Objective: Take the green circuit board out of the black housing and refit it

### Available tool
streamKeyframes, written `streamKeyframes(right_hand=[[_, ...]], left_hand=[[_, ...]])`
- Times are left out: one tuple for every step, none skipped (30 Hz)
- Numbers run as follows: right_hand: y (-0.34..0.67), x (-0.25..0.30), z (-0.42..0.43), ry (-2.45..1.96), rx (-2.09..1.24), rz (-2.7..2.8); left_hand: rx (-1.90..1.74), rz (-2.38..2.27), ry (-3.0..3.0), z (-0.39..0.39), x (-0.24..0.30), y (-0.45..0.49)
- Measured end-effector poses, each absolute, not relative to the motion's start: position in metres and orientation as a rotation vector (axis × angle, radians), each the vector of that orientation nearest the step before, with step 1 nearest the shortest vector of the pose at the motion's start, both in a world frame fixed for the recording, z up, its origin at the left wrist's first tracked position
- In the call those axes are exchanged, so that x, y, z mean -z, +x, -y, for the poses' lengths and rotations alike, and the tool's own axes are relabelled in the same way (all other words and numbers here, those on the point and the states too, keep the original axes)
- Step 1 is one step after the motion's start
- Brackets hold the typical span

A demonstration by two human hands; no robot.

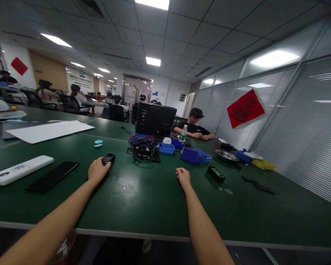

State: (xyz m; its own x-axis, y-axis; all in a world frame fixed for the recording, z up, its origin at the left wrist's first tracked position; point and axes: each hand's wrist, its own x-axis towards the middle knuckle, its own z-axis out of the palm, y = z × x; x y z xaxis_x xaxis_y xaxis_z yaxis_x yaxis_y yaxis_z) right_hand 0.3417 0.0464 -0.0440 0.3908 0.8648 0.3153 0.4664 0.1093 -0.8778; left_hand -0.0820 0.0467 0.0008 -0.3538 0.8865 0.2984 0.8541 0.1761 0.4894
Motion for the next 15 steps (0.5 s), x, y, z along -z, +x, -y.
streamKeyframes(right_hand=[[0.341,0.044,-0.047,-1.539,-0.445,1.243],[0.341,0.043,-0.047,-1.552,-0.443,1.251],[0.341,0.043,-0.046,-1.565,-0.441,1.259],[0.34,0.042,-0.046,-1.575,-0.441,1.27],[0.34,0.042,-0.046,-1.582,-0.44,1.281],[0.34,0.041,-0.045,-1.589,-0.434,1.291],[0.34,0.041,-0.045,-1.597,-0.424,1.303],[0.34,0.041,-0.045,-1.605,-0.409,1.315],[0.34,0.041,-0.045,-1.615,-0.392,1.327],[0.34,0.042,-0.045,-1.626,-0.376,1.338],[0.34,0.042,-0.046,-1.635,-0.363,1.347],[0.34,0.043,-0.046,-1.642,-0.355,1.356],[0.34,0.043,-0.046,-1.649,-0.352,1.362],[0.34,0.044,-0.047,-1.656,-0.352,1.365],[0.34,0.044,-0.047,-1.664,-0.352,1.367]], left_hand=[[-0.916,-2.344,1.795,-0.044,-0.001,-0.078],[-0.906,-2.316,1.839,-0.042,-0.001,-0.073],[-0.894,-2.285,1.882,-0.04,-0.001,-0.068],[-0.882,-2.255,1.922,-0.038,-0.001,-0.062],[-0.872,-2.225,1.962,-0.037,-0.001,-0.056],[-0.865,-2.197,1.998,-0.036,-0.001,-0.05],[-0.859,-2.17,2.031,-0.034,-0.001,-0.044],[-0.853,-2.145,2.06,-0.033,0.0,-0.038],[-0.845,-2.123,2.084,-0.032,0.0,-0.032],[-0.839,-2.101,2.106,-0.032,0.001,-0.026],[-0.834,-2.082,2.125,-0.031,0.001,-0.019],[-0.832,-2.062,2.143,-0.03,0.002,-0.013],[-0.838,-2.044,2.161,-0.029,0.003,-0.007],[-0.844,-2.023,2.179,-0.028,0.004,0.0],[-0.856,-1.996,2.206,-0.028,0.006,0.007]])
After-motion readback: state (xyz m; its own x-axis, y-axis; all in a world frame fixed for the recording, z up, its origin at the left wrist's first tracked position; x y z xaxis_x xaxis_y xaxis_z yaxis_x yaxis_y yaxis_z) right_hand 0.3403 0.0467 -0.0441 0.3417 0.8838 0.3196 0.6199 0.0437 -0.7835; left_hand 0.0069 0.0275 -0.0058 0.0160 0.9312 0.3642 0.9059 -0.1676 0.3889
